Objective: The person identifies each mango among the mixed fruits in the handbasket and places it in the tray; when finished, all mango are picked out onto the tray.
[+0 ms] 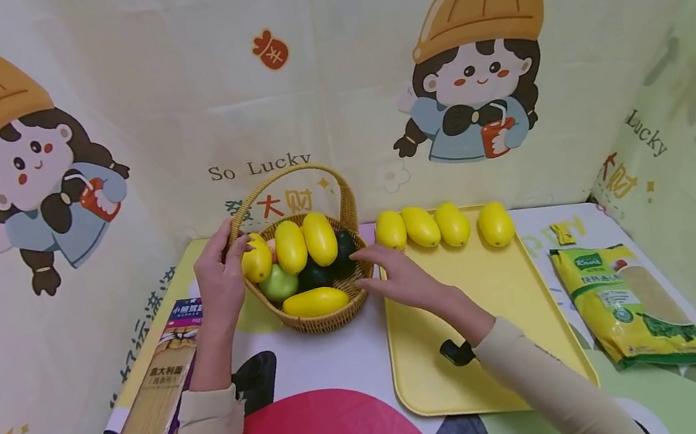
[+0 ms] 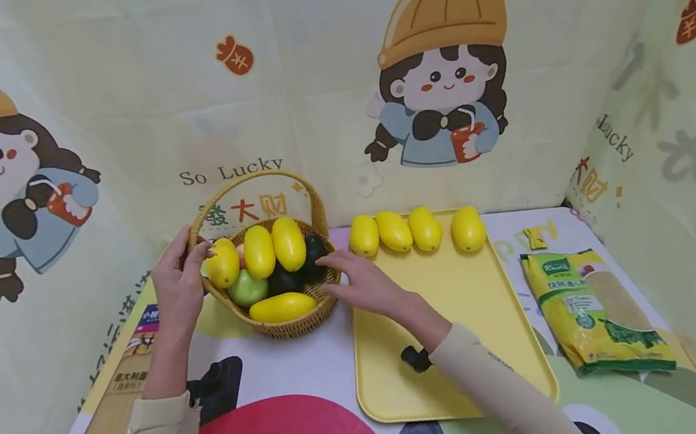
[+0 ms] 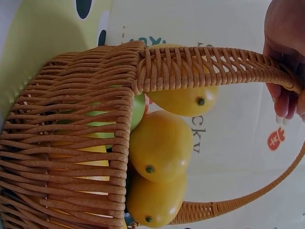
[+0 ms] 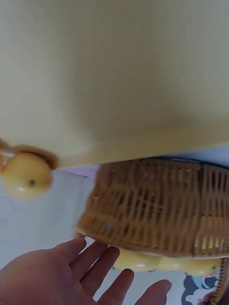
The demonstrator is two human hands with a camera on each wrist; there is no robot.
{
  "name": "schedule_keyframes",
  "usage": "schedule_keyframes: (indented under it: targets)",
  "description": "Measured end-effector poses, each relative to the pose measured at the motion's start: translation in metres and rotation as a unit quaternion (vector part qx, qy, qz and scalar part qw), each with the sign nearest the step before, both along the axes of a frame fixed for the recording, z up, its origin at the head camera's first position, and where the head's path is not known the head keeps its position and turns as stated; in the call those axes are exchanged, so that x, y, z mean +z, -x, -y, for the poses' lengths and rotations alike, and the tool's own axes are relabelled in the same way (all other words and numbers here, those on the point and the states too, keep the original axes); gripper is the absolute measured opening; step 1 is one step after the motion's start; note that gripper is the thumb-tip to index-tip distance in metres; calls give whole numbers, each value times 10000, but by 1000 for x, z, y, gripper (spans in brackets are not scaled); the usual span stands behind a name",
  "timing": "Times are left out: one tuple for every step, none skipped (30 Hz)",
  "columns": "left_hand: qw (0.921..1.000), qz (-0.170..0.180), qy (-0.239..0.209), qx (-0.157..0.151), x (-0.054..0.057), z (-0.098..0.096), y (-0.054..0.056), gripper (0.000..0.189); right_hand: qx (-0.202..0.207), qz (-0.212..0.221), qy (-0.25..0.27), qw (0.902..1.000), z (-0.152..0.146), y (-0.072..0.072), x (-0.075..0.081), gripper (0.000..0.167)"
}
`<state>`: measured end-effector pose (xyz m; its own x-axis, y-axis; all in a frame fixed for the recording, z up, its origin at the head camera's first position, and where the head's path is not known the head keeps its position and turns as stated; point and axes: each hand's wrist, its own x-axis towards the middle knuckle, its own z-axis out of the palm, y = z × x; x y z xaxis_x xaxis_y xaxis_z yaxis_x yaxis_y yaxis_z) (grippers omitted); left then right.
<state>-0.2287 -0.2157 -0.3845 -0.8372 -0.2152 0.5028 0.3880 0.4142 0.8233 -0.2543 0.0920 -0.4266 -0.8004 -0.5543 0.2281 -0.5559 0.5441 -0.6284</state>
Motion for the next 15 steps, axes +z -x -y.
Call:
schedule_keyframes:
  targets:
    - [10000,-2,-20,-9,0,0,0,46,61,50,-21,10000,5,-1,0,49]
    - [10000,8,-37,-21,1,0,0,46,132,86,-42,9999,10,-2,-1,49]
    - [10000,18,-55,-35,1,0,-1,46,186,115,-90,9997,15,-3,-2,48]
    - [10000,35,-71,-48,1,0,-1,46,249,133,-132,9995,20,-3,-2,48]
    - [9999,54,-84,-60,1,-1,-1,46,348,150,-124,9992,25,-4,-2,47]
    - [9999,75,-96,-66,2,-1,-2,46,422,149,-160,9989,29,-5,-3,46]
    - [9999,86,-97,-63,2,-1,-2,46,490,126,-226,9985,33,-5,-3,45]
    - [9999,94,-110,-65,2,-1,-3,46,572,108,-285,9979,38,-6,-3,44]
    - [9998,97,-128,-67,2,-2,-3,46,639,105,-329,9974,41,-6,-2,43]
    - [9999,102,-125,-59,2,-2,-3,46,707,94,-369,9968,45,-7,-2,42]
    - [9999,107,-122,-55,3,-2,-4,46,752,76,-419,9963,48,-7,-1,40]
    - [9998,109,-125,-52,3,-2,-4,46,767,62,-498,9958,51,-7,0,39]
    - [9999,116,-117,-42,3,-2,-4,46,785,59,-556,9953,54,-8,1,38]
    - [9999,118,-102,-31,3,-2,-4,46,798,75,-612,9949,56,-8,2,38]
    - [9999,118,-81,-16,4,-1,-4,47,786,91,-682,9945,58,-8,4,38]
